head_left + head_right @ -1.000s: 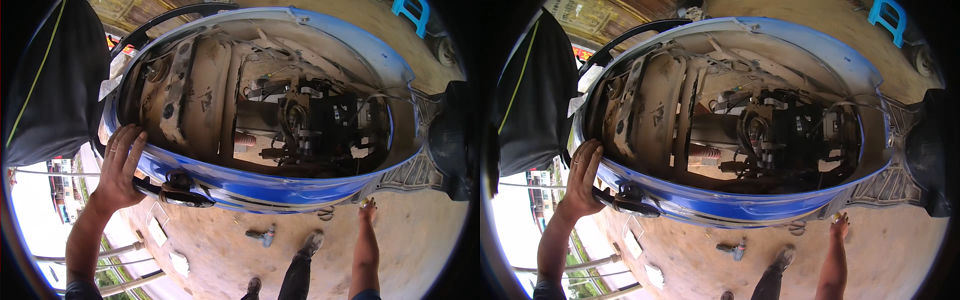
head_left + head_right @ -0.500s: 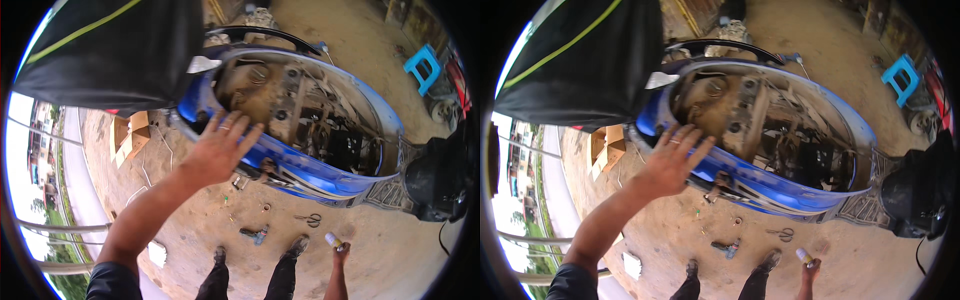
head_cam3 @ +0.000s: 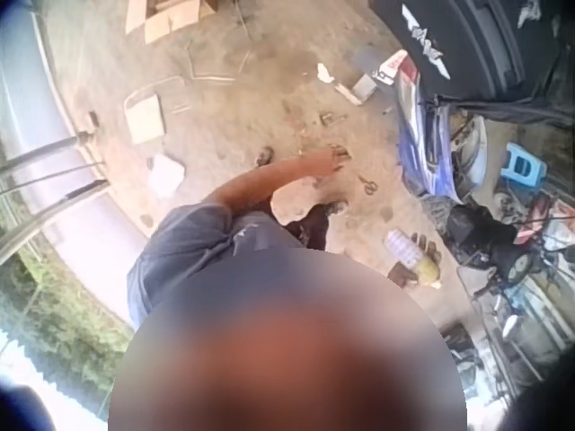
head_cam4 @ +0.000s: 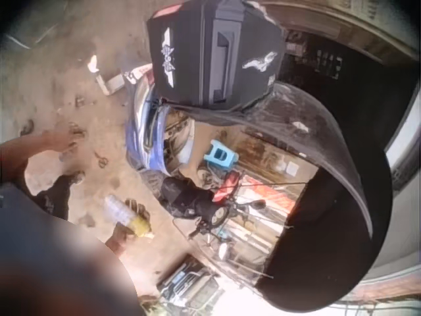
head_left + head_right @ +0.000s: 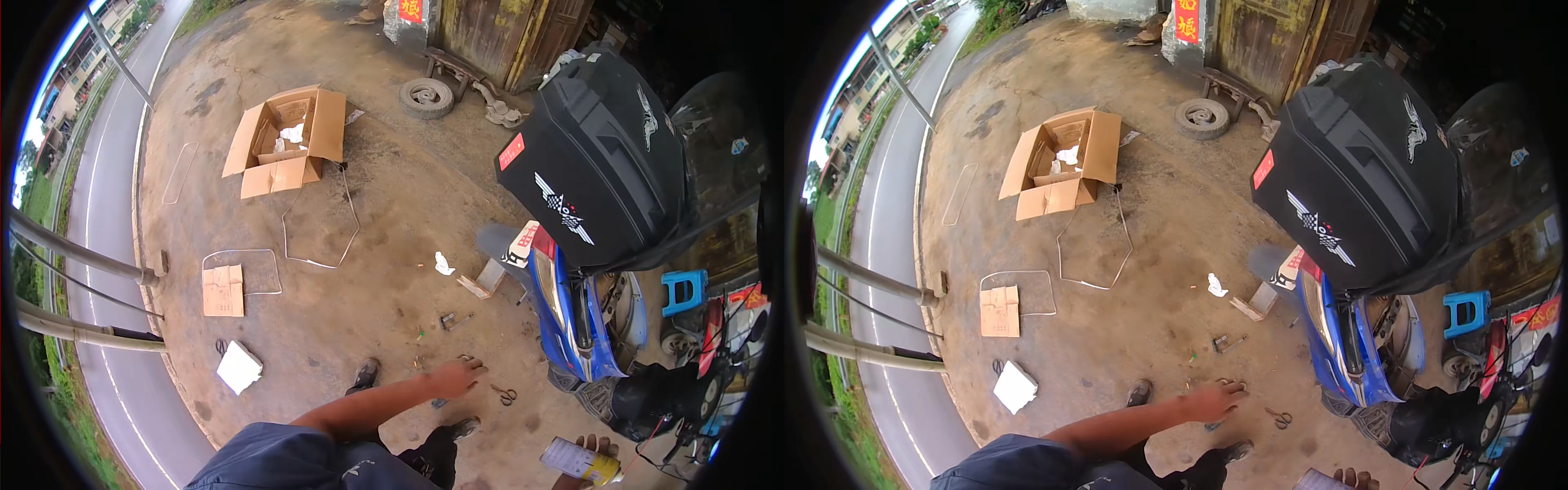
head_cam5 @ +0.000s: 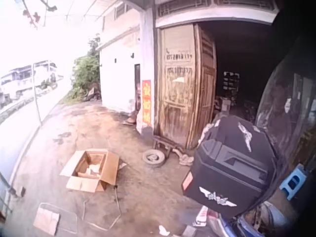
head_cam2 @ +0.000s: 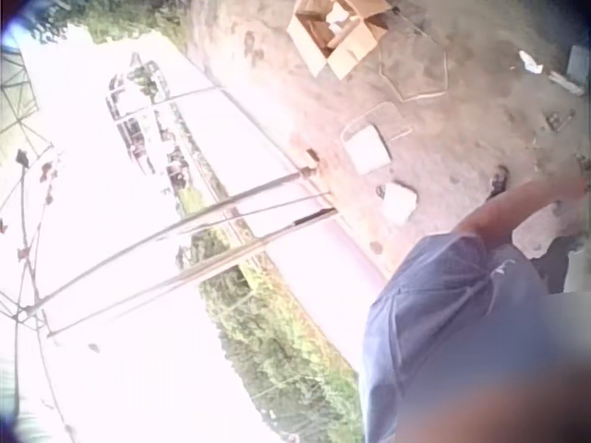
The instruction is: Repairing the engine and drivetrain components of a motor scooter by removing bolts and using lubricant spray.
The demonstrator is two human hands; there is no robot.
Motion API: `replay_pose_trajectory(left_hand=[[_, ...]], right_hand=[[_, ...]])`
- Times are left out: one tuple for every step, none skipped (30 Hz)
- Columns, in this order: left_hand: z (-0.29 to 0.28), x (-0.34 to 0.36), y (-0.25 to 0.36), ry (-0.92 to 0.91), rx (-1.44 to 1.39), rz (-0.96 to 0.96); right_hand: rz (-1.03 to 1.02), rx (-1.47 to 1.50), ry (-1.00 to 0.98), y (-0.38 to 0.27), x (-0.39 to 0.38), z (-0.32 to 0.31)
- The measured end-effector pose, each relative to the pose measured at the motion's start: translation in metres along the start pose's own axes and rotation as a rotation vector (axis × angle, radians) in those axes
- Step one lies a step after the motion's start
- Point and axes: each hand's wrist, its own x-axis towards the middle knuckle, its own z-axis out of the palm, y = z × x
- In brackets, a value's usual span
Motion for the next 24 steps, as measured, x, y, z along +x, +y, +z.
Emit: replay_pose_trajectory(left_hand=[[0.0, -0.062, -0.058, -0.035, 0.024, -0.181], [-0.01, -0.13, -0.117, -0.1, 0.009, -0.376], [-0.026, -0.21, -0.177, -0.272, 0.067, -0.745], [-0.039, -0.294, -0.233, -0.311, 0.158, -1.065], [-0.077, -0.362, -0.259, -0.266, 0.129, -1.348], [-0.107, -0.443, -0.286, -0.063, 0.15, -1.553], [-0.141, -0.505, -0.297, 0.116, 0.155, -1.644], [-0.17, -0.554, -0.297, 0.226, 0.165, -1.6], [-0.192, -0.622, -0.302, 0.434, 0.22, -1.648], [-0.213, -0.647, -0.304, 0.544, 0.063, -1.709], [-0.229, -0.676, -0.301, 0.76, -0.051, -1.731], [-0.243, -0.685, -0.3, 0.846, -0.184, -1.797], [-0.255, -0.688, -0.303, 0.867, -0.226, -1.872], [-0.263, -0.688, -0.302, 0.872, -0.346, -1.863], [-0.266, -0.649, -0.306, 0.95, -0.554, -1.787], [-0.274, -0.628, -0.303, 0.945, -0.624, -1.696], [-0.281, -0.601, -0.308, 0.932, -0.682, -1.647], [-0.287, -0.579, -0.303, 0.815, -0.687, -1.656], [-0.293, -0.56, -0.297, 0.779, -0.703, -1.645], [-0.296, -0.554, -0.293, 0.728, -0.627, -1.661], [-0.297, -0.531, -0.31, 0.645, -0.636, -1.62], [-0.312, -0.511, -0.32, 0.512, -0.741, -1.644], [-0.328, -0.486, -0.329, 0.384, -0.846, -1.665], [-0.348, -0.471, -0.339, 0.342, -0.877, -1.661]], right_hand=[[0.053, 0.079, -0.062, 0.002, 0.004, 0.047], [0.104, 0.155, -0.114, 0.011, 0.009, 0.093], [0.179, 0.25, -0.204, 0.024, 0.021, 0.141], [0.219, 0.266, -0.229, 0.038, 0.026, 0.181], [0.256, 0.266, -0.239, 0.05, 0.028, 0.214], [0.313, 0.232, -0.272, 0.053, 0.032, 0.247], [0.365, 0.193, -0.304, 0.06, 0.039, 0.273], [0.356, 0.178, -0.298, 0.074, 0.048, 0.292], [0.424, 0.182, -0.337, 0.09, 0.057, 0.307], [0.477, 0.145, -0.355, 0.098, 0.058, 0.318], [0.489, 0.158, -0.344, 0.104, 0.065, 0.333], [0.536, 0.012, -0.387, 0.113, 0.077, 0.35], [0.584, -0.125, -0.427, 0.125, 0.091, 0.37], [0.581, -0.206, -0.479, 0.139, 0.104, 0.39], [0.569, -0.222, -0.441, 0.151, 0.111, 0.407], [0.499, -0.315, -0.458, 0.168, 0.125, 0.424], [0.418, -0.407, -0.48, 0.188, 0.147, 0.446], [0.444, -0.398, -0.458, 0.207, 0.159, 0.466], [0.444, -0.46, -0.496, 0.206, 0.185, 0.506], [0.376, -0.468, -0.504, 0.213, 0.204, 0.531], [0.307, -0.481, -0.511, 0.219, 0.226, 0.554], [0.304, -0.484, -0.48, 0.218, 0.248, 0.58], [0.256, -0.478, -0.51, 0.213, 0.272, 0.605], [0.213, -0.473, -0.545, 0.206, 0.291, 0.624]])
